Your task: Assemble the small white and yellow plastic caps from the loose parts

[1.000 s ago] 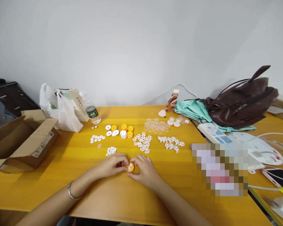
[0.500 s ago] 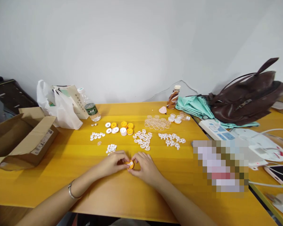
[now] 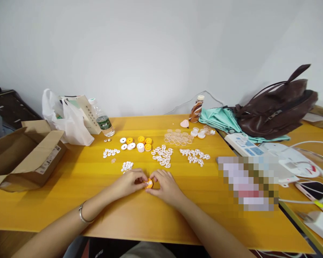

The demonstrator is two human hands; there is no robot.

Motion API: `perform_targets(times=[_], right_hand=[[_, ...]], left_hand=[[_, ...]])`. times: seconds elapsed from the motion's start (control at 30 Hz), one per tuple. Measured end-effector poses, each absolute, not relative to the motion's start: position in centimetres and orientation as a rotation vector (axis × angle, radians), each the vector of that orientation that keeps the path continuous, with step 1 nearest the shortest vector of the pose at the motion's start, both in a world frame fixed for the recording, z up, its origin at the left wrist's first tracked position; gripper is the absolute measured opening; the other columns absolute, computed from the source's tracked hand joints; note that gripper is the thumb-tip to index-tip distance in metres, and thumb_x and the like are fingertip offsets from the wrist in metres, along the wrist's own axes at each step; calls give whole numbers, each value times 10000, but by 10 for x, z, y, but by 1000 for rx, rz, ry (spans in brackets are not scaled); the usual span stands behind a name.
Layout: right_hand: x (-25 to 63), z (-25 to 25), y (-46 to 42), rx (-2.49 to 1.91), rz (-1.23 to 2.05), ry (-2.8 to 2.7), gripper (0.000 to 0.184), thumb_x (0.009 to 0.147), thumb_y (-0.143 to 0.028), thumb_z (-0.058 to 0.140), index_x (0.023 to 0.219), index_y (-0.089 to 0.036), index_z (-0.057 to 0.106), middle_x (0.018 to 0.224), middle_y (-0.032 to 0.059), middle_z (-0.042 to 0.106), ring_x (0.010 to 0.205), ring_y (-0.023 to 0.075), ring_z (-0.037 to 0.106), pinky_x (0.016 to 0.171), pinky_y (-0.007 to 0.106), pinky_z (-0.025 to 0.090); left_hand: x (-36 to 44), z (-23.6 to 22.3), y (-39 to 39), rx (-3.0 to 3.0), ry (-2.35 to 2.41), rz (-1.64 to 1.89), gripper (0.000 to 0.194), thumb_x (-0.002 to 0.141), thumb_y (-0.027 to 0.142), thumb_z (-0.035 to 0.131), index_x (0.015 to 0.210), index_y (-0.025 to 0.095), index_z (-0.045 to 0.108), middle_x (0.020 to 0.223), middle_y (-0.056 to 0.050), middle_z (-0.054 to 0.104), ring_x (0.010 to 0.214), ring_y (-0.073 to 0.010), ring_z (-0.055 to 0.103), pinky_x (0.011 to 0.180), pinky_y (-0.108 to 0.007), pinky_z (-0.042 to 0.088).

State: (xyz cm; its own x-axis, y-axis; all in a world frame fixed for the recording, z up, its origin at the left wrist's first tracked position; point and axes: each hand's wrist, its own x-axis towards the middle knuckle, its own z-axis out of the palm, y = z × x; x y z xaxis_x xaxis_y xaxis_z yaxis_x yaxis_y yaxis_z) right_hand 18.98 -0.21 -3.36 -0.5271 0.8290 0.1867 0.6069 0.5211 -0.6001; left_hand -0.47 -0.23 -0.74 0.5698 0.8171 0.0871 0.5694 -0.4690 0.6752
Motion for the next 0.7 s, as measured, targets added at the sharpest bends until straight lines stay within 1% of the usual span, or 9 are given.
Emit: perform_targets(times=[0.1, 0.17, 0.33, 0.5, 0.7], right_hand=[[190, -33, -2, -1173, 639, -2344, 278, 731, -393, 679, 941, -247, 568, 862, 9, 584, 846, 186, 536, 746, 316, 367], [189, -33, -2, -1174, 627, -2358, 273, 732, -386, 681, 952, -258, 583, 874, 10, 589, 857, 187, 538, 746, 312, 367], [189, -29, -2, -1193, 635, -2370, 244, 730, -391, 687, 913, -254, 601, 864, 11, 591, 842, 182, 539, 728, 302, 358], [189, -25, -2, -1202, 657, -2374, 241, 725, -400, 697, 887, -246, 606, 875, 14, 600, 848, 187, 541, 724, 300, 349], [190, -29, -1, -1173, 651, -2377, 282, 723, -471, 679, 870, -241, 607, 871, 16, 602, 847, 186, 543, 727, 302, 353]], left_hand=[[-5, -9, -1, 2222, 1102, 542, 75, 797, 198, 579, 782, 152, 636, 787, -26, 597, 670, -112, 541, 617, -204, 411], [-5, -10, 1, 2232, 1094, 540, 67, 788, 187, 582, 774, 154, 638, 789, -28, 600, 682, -118, 548, 627, -209, 414], [-4, -11, 5, 2194, 1063, 534, 45, 762, 165, 593, 749, 156, 635, 767, -21, 587, 672, -115, 546, 610, -199, 414], [-4, -17, 3, 2186, 1070, 570, 72, 777, 170, 581, 758, 159, 649, 770, -27, 588, 666, -116, 543, 602, -200, 406], [-2, -9, -5, 2238, 1101, 546, 97, 813, 165, 570, 802, 167, 666, 814, -40, 609, 748, -139, 565, 687, -220, 421]])
